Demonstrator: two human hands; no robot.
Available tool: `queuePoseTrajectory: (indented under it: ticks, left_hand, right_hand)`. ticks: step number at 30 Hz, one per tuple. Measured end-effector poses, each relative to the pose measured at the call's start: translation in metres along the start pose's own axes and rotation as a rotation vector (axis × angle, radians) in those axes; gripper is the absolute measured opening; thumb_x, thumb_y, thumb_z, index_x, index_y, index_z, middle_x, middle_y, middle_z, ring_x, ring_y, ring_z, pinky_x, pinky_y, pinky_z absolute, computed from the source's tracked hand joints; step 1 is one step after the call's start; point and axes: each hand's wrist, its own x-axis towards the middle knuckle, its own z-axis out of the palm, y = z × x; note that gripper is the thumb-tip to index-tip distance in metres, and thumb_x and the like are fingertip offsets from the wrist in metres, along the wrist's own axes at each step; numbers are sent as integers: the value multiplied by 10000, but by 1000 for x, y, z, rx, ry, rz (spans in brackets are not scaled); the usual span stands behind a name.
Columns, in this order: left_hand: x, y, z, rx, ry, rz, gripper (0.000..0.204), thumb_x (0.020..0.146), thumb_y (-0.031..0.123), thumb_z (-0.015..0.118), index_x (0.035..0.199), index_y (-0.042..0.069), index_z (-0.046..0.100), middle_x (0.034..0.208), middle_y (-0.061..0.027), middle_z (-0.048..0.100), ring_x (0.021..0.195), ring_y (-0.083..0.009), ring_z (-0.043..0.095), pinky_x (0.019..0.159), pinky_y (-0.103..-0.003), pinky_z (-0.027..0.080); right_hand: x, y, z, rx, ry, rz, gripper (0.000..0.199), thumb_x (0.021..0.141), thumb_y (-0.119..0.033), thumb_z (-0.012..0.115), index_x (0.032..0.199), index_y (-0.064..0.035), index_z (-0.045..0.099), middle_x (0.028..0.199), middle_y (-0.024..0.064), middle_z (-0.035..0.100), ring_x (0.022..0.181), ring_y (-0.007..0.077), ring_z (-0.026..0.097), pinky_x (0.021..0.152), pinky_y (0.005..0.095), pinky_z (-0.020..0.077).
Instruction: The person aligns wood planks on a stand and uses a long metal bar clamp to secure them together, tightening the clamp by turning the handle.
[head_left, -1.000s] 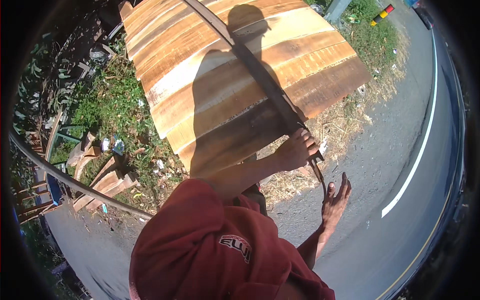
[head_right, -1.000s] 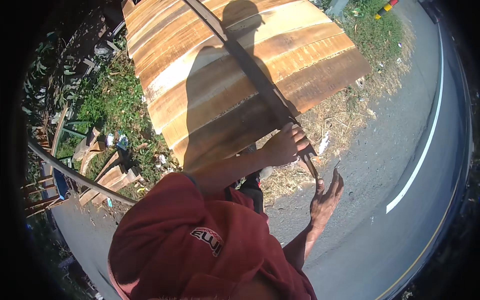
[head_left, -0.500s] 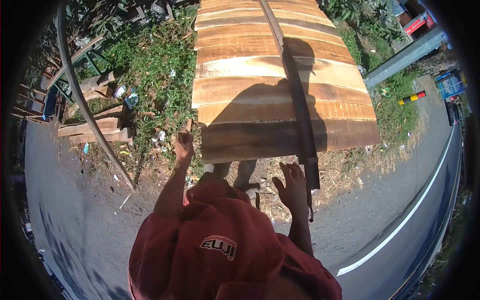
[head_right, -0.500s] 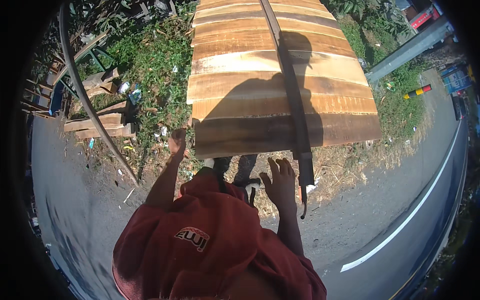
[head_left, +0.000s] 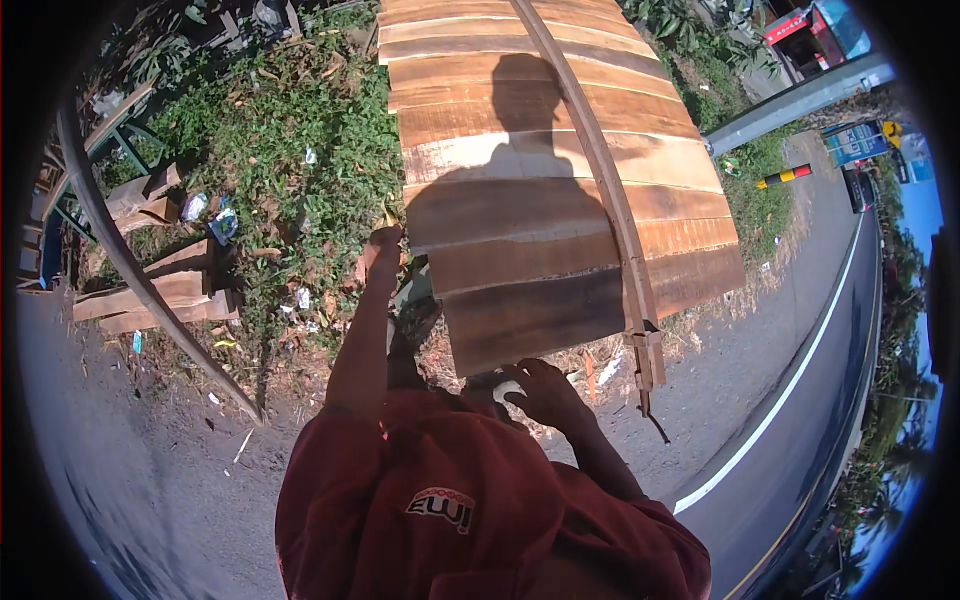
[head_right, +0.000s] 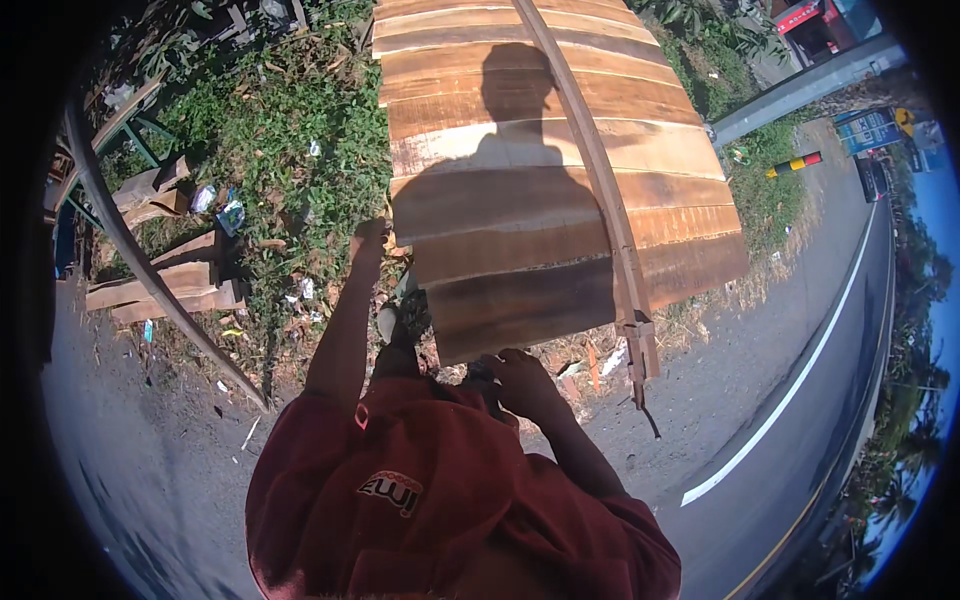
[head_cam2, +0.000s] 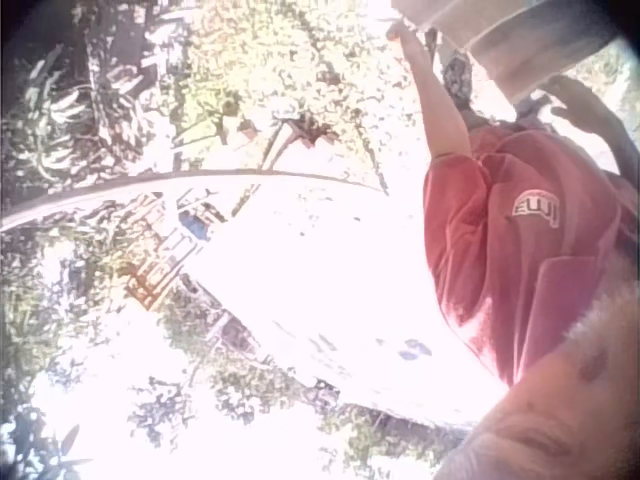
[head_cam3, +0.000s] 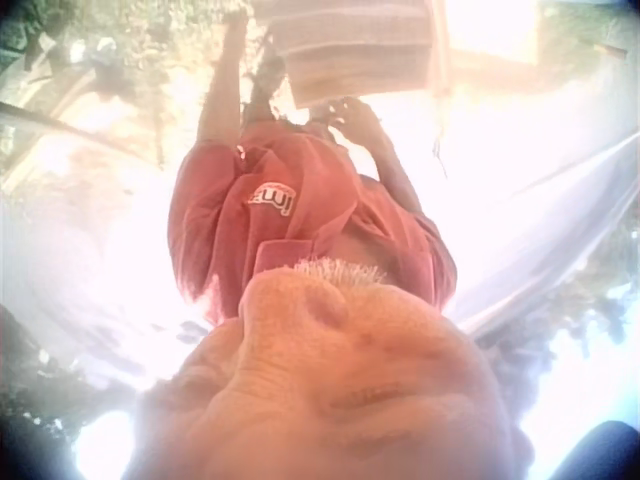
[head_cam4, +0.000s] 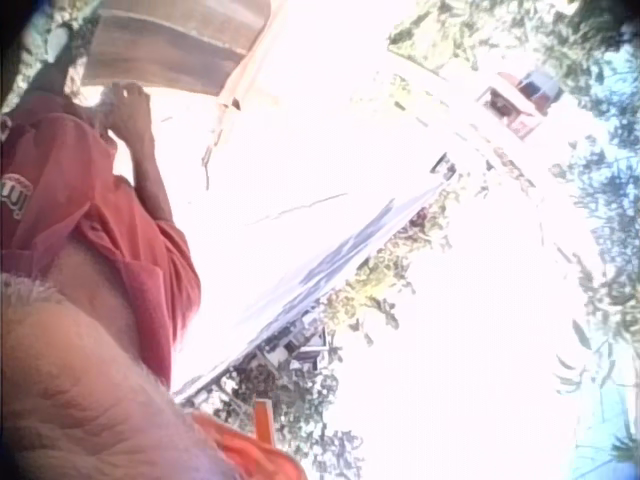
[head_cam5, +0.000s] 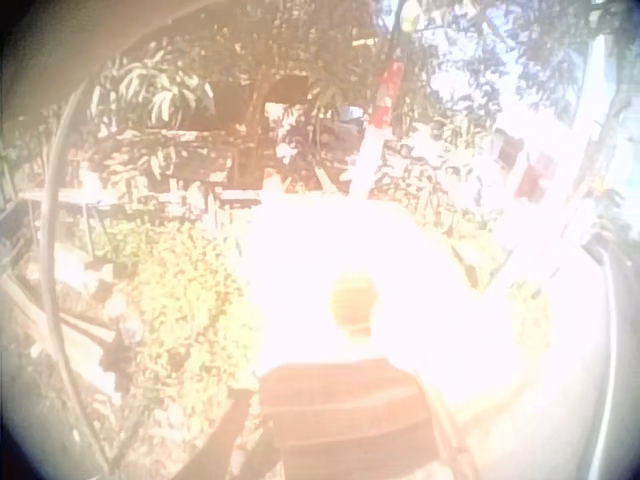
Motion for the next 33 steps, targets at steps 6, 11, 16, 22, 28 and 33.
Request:
queuePoseTrajectory:
  ticks: [6,11,16,22,28,33]
  left_hand:
    - [101,6,-6,530,-60,301,372,914,325,551,791,-22,608,680,-156,567,614,-298,537,643,-472,407]
    - [147,39,14,310,-59,-53,451,937,370,530,702,-7,606,633,-133,565,540,-266,501,586,-465,403]
    - [195,83,31,38,34,-224,415,927,448,617,763,67,603,635,-23,539,530,-146,498,459,-332,395]
    - [237,99,46,75,125,-236,487,905,534,620,729,81,580,628,-39,551,517,-163,508,456,-326,409]
    - [274,96,61,-193,153,-336,462,891,491,665,965,40,595,769,-77,602,584,-193,575,489,-318,477]
    - [296,103,70,-244,37,-409,517,920,468,653,1168,24,559,863,-79,629,815,-252,655,733,-410,572]
  right_hand:
    - [30,-53,8,112,120,181,525,847,-257,689,1323,-87,549,1251,216,586,1176,391,559,968,466,476]
    - [38,-91,9,202,116,255,524,820,-259,691,1283,-52,559,1243,225,579,1179,395,565,957,471,488]
    - [47,-87,7,282,132,323,534,859,-279,688,1334,-87,538,1295,230,564,1197,407,552,985,476,469]
    - [87,-57,-30,229,209,302,516,885,-322,661,1330,-91,535,1298,227,553,1203,407,542,997,482,451]
    - [135,-49,-84,141,350,228,508,873,-293,683,1331,-129,538,1255,191,575,1177,377,565,982,483,458]
    - [208,-47,-117,278,460,137,483,873,-250,698,1316,-113,562,1298,178,552,1197,377,552,969,452,484]
